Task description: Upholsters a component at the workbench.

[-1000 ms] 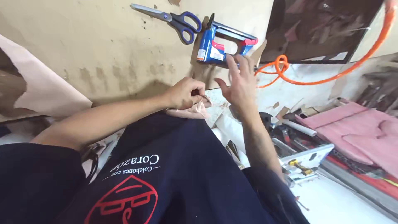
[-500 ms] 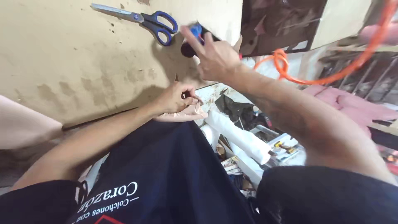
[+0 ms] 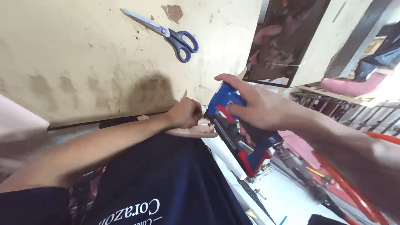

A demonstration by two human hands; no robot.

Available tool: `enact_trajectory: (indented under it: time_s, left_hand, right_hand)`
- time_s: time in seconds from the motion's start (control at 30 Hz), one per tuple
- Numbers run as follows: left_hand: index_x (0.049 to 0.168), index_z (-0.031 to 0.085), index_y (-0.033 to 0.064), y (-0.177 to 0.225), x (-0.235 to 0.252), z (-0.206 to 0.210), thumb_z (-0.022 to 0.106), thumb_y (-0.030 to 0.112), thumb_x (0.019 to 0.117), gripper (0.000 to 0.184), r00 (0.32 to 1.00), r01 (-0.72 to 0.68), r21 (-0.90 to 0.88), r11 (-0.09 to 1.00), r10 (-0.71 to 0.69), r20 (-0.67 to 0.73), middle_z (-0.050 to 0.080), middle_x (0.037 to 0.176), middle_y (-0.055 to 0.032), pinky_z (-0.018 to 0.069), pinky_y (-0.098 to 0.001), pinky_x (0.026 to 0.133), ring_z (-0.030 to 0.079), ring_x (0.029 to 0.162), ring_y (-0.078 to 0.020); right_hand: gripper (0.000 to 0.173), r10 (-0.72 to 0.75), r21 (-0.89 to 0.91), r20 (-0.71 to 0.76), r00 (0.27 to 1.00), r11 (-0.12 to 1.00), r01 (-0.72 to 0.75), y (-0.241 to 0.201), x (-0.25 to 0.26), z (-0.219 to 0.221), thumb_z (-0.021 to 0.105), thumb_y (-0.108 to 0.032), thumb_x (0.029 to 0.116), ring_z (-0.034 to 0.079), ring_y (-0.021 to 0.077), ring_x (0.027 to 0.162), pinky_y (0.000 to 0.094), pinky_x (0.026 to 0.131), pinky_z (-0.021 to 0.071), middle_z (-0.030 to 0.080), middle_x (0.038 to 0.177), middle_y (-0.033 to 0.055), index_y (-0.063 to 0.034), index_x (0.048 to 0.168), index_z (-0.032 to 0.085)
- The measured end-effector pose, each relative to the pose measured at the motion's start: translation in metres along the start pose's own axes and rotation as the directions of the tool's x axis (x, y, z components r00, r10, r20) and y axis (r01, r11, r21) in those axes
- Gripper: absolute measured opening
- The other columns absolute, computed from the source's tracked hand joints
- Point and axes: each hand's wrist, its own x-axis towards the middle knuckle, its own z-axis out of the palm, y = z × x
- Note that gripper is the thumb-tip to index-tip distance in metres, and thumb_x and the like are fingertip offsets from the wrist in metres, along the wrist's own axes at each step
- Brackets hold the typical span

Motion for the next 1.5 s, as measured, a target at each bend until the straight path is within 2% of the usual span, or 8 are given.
enact_trajectory:
  time_s: [0.63,0.87,1.17,1.27,1.37,1.4,1.47,1.5]
  left_hand:
    - [0.089,0.073,0.0101,-0.009,0.003,0.003,0.068,0.012,0.0898,0.005,0.997,0.027,-0.071,0.997,-0.022,0.068,0.07,0.08,-0.0005,0.0569,-0.0371,0.07,0.067,0.074,-0.0122]
    - [0.091,0.074,0.0128,-0.012,0.0,0.002,0.069,0.012,0.0908,0.006,0.999,0.023,-0.09,0.996,-0.019,0.051,0.072,0.081,0.0005,0.0584,-0.0382,0.07,0.068,0.074,-0.0118]
    - [0.092,0.073,0.0138,-0.015,0.004,0.006,0.066,0.012,0.0919,0.008,0.998,0.031,-0.046,0.998,-0.028,0.058,0.072,0.083,0.0004,0.0573,-0.0393,0.072,0.068,0.076,-0.0124]
    - [0.097,0.074,0.0126,-0.019,0.001,0.001,0.064,0.021,0.0981,0.013,0.999,0.046,-0.066,0.997,-0.045,0.011,0.072,0.085,-0.0011,0.0579,-0.0407,0.074,0.069,0.078,-0.0135]
    - [0.101,0.076,0.0151,-0.012,-0.006,-0.01,0.064,0.041,0.0998,0.029,0.99,0.136,-0.076,0.988,-0.134,0.039,0.073,0.087,0.0002,0.0589,-0.0421,0.077,0.07,0.081,-0.0123]
    - [0.099,0.076,0.016,-0.005,-0.006,-0.012,0.065,0.052,0.097,0.037,0.988,0.144,-0.057,0.988,-0.14,0.063,0.073,0.086,0.0007,0.0595,-0.0428,0.076,0.07,0.08,-0.0123]
    - [0.099,0.076,0.0157,0.011,-0.002,-0.014,0.069,0.058,0.0905,0.044,0.984,0.129,0.05,0.99,-0.134,0.114,0.073,0.089,-0.0022,0.0594,-0.0481,0.078,0.07,0.083,-0.0171]
    - [0.099,0.075,0.0156,0.01,-0.003,-0.02,0.073,0.056,0.0879,0.042,0.992,0.085,0.124,0.989,-0.096,0.085,0.07,0.083,-0.0034,0.0583,-0.0474,0.068,0.068,0.073,-0.0183]
  right_hand:
    - [0.064,0.099,-0.079,0.046,0.994,0.992,-0.095,-0.029,0.023,0.015,0.059,-0.013,0.1024,0.066,0.0214,0.046,0.0423,0.038,0.0594,0.069,0.088,0.0117,-0.0385,0.154,0.032]
    - [0.063,0.126,-0.12,0.047,0.991,0.986,-0.12,-0.034,0.03,0.019,0.06,-0.014,0.1022,0.068,0.0228,0.051,0.0456,0.04,0.0609,0.068,0.098,0.0124,-0.0391,0.153,0.032]
    - [0.06,0.152,-0.09,0.079,0.985,0.985,-0.145,-0.024,0.036,0.021,0.056,-0.016,0.105,0.067,0.0259,0.049,0.0466,0.04,0.0605,0.069,0.094,0.014,-0.0402,0.153,0.029]
    - [0.068,-0.054,-0.31,0.013,0.998,0.949,0.056,-0.022,0.028,0.003,0.058,-0.022,0.1024,0.067,0.019,0.05,0.0429,0.043,0.0614,0.07,0.088,0.0084,-0.0391,0.159,0.025]
    - [0.086,-0.409,-0.665,-0.176,0.895,0.72,0.198,-0.008,0.028,0.004,0.056,-0.023,0.0906,0.059,0.024,0.051,0.0478,0.043,0.0475,0.062,0.072,0.0071,-0.03,0.166,0.014]
    - [0.092,-0.472,-0.728,-0.219,0.854,0.662,0.179,0.002,0.035,0.008,0.055,-0.021,0.0879,0.059,0.0304,0.052,0.0517,0.044,0.046,0.062,0.076,0.0124,-0.0273,0.167,0.009]
    - [0.086,-0.564,-0.808,-0.263,0.783,0.572,0.141,0.031,0.059,0.017,0.054,-0.02,0.0941,0.063,0.0425,0.06,0.0584,0.046,0.0486,0.063,0.104,0.027,-0.0252,0.167,0.009]
    - [0.08,-0.643,-0.828,-0.275,0.715,0.536,0.165,0.044,0.079,0.022,0.054,-0.023,0.0969,0.065,0.0462,0.064,0.0604,0.047,0.0494,0.062,0.117,0.0311,-0.0243,0.167,0.014]
